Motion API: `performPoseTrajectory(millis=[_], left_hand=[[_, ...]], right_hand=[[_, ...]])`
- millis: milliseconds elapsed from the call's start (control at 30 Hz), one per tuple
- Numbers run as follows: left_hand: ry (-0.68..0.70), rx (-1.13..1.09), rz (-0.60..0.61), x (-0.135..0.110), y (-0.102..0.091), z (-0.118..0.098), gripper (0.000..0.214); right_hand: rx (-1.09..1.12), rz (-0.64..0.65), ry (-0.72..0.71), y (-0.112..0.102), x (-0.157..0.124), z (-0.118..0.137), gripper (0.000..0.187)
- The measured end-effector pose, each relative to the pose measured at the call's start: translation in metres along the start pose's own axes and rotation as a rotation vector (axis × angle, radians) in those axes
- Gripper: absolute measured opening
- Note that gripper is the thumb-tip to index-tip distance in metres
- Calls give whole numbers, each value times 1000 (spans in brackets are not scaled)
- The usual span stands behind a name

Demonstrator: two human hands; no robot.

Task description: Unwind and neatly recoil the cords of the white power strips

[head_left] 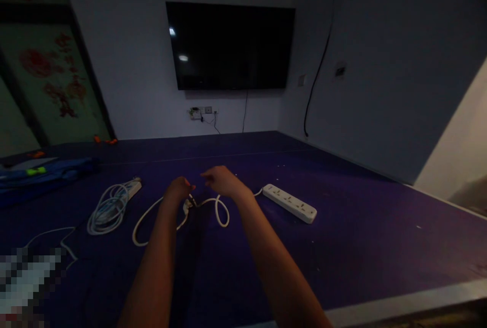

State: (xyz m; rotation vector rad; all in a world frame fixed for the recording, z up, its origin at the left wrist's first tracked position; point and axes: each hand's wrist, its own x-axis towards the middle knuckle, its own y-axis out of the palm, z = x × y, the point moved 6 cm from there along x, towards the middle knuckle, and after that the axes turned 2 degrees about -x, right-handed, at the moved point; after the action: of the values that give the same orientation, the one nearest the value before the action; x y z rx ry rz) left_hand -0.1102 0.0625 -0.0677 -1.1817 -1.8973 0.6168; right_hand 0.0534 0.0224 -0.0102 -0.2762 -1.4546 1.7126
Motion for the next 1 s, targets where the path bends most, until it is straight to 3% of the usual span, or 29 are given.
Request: performPoseTrajectory(millis=[100,200,400,567,633,833,1000], left_hand=[[-7,16,72,2,-8,2,18],[-18,8,86,3,-24,2,18],[-83,-50,8,0,-46,-11,17],[-16,-79,103,-6,-45,-22,30],[-5,-37,111,-8,-48,-20,39],[-18,117,76,-8,-62,-15,51],[46,138,-60,-7,-79,-21,50]], right_hand=[[-115,249,-5,41,8,10,35],[-204,372,158,66,8,-3,33],[-256,339,345,77,11,-31,32],[-247,285,381,67,11,-48,26],[-211,198,374,55,12,-53,21],[53,-284,318,1,12,-54,17],[205,-628,262,-30,2,-44,20]])
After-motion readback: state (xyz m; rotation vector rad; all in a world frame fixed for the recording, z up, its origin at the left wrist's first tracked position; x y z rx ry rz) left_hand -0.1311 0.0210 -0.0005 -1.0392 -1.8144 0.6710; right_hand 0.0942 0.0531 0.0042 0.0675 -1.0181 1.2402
